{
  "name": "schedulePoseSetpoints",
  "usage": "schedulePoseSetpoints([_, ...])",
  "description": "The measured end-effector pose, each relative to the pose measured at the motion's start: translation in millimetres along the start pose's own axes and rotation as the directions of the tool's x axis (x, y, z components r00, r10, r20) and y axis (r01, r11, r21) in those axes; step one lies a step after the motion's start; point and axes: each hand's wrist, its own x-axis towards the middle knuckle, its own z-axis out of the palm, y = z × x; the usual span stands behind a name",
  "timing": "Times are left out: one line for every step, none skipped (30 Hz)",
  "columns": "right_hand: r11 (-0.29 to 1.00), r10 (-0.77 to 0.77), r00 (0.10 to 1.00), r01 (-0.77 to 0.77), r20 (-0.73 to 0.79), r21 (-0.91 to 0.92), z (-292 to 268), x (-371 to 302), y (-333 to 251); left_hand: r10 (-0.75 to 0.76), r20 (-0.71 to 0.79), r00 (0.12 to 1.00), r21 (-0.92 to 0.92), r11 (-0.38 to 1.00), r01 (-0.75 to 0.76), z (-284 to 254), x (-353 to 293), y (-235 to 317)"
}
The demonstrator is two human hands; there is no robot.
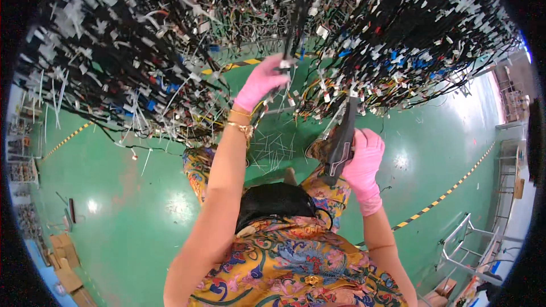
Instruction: Applying cable ties to a large wiring harness assembly using a cable tie gun tool.
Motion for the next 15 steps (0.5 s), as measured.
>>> schedulePoseSetpoints([1.0,0.01,0.999,-0.01,0.034,-0.008,0.2,1.2,0.4,-0.069,-0.087,0.994,0.082,0.994,0.077,2.9,6.2,-10.3])
schedulePoseSetpoints([1.0,0.014,0.999,-0.014,0.035,-0.015,1.1,3.1,0.9,-0.083,-0.169,0.982,0.154,0.982,0.109,5.3,12.4,-21.3])
schedulePoseSetpoints([1.0,0.015,0.999,-0.015,0.036,-0.009,2.6,6.1,1.4,-0.016,-0.225,0.974,0.227,0.972,0.068,5.3,20.1,-31.5])
schedulePoseSetpoints([1.0,0.016,0.999,-0.016,0.045,0.0,4.2,8.6,1.2,0.023,-0.352,0.936,0.343,0.933,0.106,7.2,30.8,-42.7])
schedulePoseSetpoints([1.0,0.026,0.998,-0.027,0.059,0.009,6.1,11.1,1.0,0.015,-0.364,0.931,0.384,0.913,0.135,5.9,40.3,-51.9])
schedulePoseSetpoints([0.999,0.035,0.994,-0.036,0.102,0.01,7.8,12.9,0.2,-0.002,-0.373,0.928,0.432,0.885,0.176,3.0,50.1,-58.4])
schedulePoseSetpoints([0.999,0.013,0.995,-0.015,0.099,0.028,10.3,15.4,-0.3,-0.095,-0.403,0.91,0.464,0.836,0.292,0.4,59.7,-62.7])
schedulePoseSetpoints([0.999,0.001,0.995,-0.005,0.098,0.043,12.4,16.8,-1.1,-0.167,-0.384,0.908,0.403,0.855,0.327,0.6,67.8,-65.4])
schedulePoseSetpoints([0.999,-0.002,0.994,-0.004,0.107,0.053,14.3,17.8,-1.7,-0.16,-0.328,0.931,0.352,0.894,0.278,1.9,71.0,-66.3])
schedulePoseSetpoints([0.999,-0.01,0.994,0.004,0.105,0.052,15.7,19.0,-1.4,-0.196,-0.305,0.932,0.296,0.911,0.289,4.9,71.6,-65.3])
schedulePoseSetpoints([0.998,-0.006,0.995,0.0,0.095,0.067,16.7,19.4,-1.6,-0.207,-0.273,0.94,0.244,0.93,0.275,9.2,69.3,-62.4])
schedulePoseSetpoints([0.997,0.005,0.996,-0.012,0.086,0.078,18.0,20.5,-1.5,-0.062,-0.314,0.947,0.122,0.987,0.105,20.0,56.8,-60.5])
schedulePoseSetpoints([0.996,0.013,0.997,-0.02,0.073,0.089,19.4,21.5,-1.6,-0.006,-0.409,0.913,0.146,0.987,0.072,31.3,42.9,-57.0])
schedulePoseSetpoints([0.996,0.018,0.996,-0.026,0.082,0.091,21.2,22.6,-2.1,-0.056,-0.403,0.913,0.099,0.99,0.105,37.4,27.5,-51.1])
schedulePoseSetpoints([0.995,0.023,0.995,-0.032,0.095,0.093,23.7,23.7,-3.1,-0.121,-0.383,0.916,0.055,0.987,0.153,43.6,12.4,-45.3])
